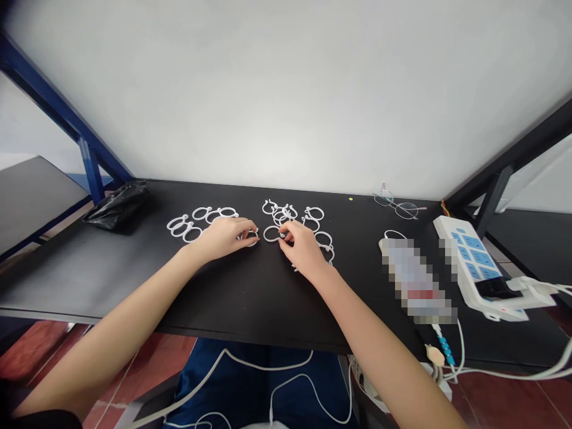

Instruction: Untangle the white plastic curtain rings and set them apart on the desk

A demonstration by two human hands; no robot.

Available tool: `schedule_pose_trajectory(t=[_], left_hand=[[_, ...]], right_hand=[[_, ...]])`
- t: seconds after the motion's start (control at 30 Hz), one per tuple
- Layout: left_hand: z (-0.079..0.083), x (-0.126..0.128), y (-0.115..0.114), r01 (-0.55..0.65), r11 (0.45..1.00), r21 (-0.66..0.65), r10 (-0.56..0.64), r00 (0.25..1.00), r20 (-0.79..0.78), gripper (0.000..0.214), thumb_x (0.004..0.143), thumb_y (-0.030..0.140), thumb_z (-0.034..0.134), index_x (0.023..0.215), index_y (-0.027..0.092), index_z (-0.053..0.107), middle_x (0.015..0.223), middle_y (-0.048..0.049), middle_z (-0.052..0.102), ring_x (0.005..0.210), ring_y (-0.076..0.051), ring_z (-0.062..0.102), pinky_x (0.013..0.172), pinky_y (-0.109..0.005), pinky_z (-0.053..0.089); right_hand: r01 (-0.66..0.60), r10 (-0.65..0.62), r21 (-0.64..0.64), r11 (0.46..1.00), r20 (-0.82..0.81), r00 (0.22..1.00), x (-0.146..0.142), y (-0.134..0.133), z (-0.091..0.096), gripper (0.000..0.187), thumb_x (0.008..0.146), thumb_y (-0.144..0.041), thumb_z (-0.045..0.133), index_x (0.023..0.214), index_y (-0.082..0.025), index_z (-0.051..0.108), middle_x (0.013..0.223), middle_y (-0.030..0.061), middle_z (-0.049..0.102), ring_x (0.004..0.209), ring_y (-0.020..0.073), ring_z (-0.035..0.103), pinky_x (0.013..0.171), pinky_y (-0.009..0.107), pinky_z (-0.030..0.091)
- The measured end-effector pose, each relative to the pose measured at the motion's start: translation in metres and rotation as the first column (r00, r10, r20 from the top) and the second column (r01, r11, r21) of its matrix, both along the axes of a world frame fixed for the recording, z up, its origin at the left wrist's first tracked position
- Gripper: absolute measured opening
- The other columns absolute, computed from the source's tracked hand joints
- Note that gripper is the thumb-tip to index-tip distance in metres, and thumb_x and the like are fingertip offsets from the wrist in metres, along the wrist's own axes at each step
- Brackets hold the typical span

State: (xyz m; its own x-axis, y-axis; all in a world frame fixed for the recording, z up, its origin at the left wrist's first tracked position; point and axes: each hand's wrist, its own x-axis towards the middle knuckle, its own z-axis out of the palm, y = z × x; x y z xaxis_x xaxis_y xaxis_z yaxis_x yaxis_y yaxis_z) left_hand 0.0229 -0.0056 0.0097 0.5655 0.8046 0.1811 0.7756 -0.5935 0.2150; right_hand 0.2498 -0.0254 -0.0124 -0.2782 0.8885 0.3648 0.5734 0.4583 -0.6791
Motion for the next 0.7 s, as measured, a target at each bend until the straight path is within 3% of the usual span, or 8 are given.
schedule_pose_trajectory(t=[0.43, 0.7], left_hand=[[0.0028, 0.0038, -0.0051, 0.0, 1.0, 0.009, -0.001, 1.0, 0.029, 0.013, 0.09, 0.03, 0.057, 0.092, 0.02, 0.066, 0.076, -0.0002, 0.066, 0.068, -0.016, 0.061, 0.058, -0.024, 0.036], [0.0004, 0.0039, -0.0068, 0.049, 0.992, 0.113, -0.057, 0.996, 0.074, 0.019, 0.092, 0.035, 0.054, 0.096, 0.019, 0.063, 0.088, -0.0025, 0.066, 0.068, -0.014, 0.061, 0.057, -0.023, 0.037]], right_hand=[[0.081, -0.075, -0.046, 0.996, 0.128, 0.989, -0.0003, -0.0012, -0.0007, 0.008, 0.079, -0.013, 0.06, 0.081, -0.021, 0.061, 0.084, 0.0023, 0.066, 0.076, 0.0181, 0.061, 0.068, 0.032, 0.049], [0.05, -0.049, -0.047, 0.998, 0.022, 0.999, -0.0031, -0.0034, 0.0035, 0.007, 0.078, -0.015, 0.061, 0.077, -0.021, 0.061, 0.073, -0.0003, 0.063, 0.068, 0.0166, 0.06, 0.07, 0.032, 0.05]])
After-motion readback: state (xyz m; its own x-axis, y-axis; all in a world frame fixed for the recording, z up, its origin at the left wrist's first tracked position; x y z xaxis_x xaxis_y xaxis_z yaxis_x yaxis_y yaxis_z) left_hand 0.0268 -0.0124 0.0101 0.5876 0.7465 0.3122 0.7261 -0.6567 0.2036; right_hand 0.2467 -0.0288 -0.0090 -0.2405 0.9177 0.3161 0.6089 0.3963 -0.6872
